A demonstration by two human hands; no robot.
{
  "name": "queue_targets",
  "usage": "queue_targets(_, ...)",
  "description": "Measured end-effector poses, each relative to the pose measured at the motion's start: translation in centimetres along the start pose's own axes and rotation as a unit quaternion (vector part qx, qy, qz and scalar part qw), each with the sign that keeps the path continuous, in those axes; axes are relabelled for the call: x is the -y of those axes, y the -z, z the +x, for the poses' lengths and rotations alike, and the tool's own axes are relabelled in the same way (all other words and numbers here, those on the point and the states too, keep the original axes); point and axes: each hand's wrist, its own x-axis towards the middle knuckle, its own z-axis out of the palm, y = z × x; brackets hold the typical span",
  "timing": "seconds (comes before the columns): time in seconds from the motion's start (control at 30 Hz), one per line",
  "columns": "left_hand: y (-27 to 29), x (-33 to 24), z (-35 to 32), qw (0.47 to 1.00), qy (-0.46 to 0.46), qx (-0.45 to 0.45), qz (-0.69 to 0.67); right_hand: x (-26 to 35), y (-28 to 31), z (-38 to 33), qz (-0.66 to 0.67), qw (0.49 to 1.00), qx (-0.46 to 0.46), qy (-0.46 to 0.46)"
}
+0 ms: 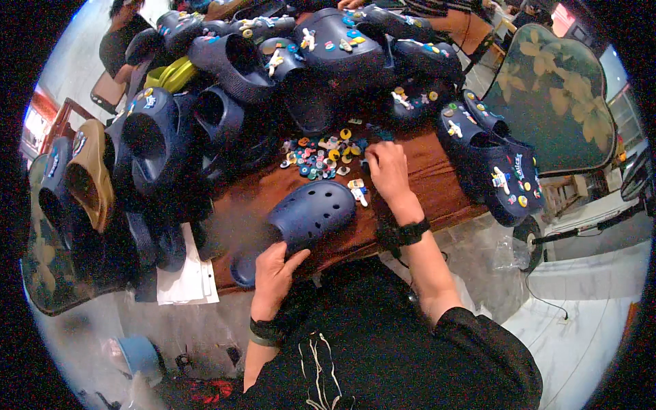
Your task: Decorating rubber clogs by inserting small plastic charms into the holes.
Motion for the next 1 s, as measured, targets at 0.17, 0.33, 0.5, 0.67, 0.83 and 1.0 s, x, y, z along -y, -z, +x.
queue_targets(0.17, 0.2, -0.2, -0.1, 1.0, 0.012, 0.006, 0.011, -0.1, 1.7, -3.5, 0.074, 0.994, 0.071, -0.033)
queue_targets(0.33, 0.2, 0.0, -0.1, 1.0, 0.015, -0.006, 0.019, 3.0, 2.5, -5.9, 0.059, 0.987, 0.15, 0.022)
queue_targets(0.5, -0.4, 0.7, -0.2, 1.0, 0.001, -0.003, 0.018, 2.3, 1.2, -6.4, 0.087, 0.991, 0.099, -0.016)
queue_targets(0.67, -0.5, 0.8, -0.2, 0.999, -0.021, -0.024, 0.002, 3.0, 1.5, -6.5, 0.132, 0.98, 0.079, -0.123)
queue_targets(0.83, -0.4, 0.7, -0.3, 0.999, -0.026, -0.033, 0.008, 0.9, 1.6, -6.4, 0.149, 0.986, 0.053, -0.06)
queue_targets(1.0, 0.0, -0.2, -0.2, 0.999, -0.013, -0.023, 0.027, -1.2, 0.9, -4.6, 0.02, 0.998, -0.015, -0.057)
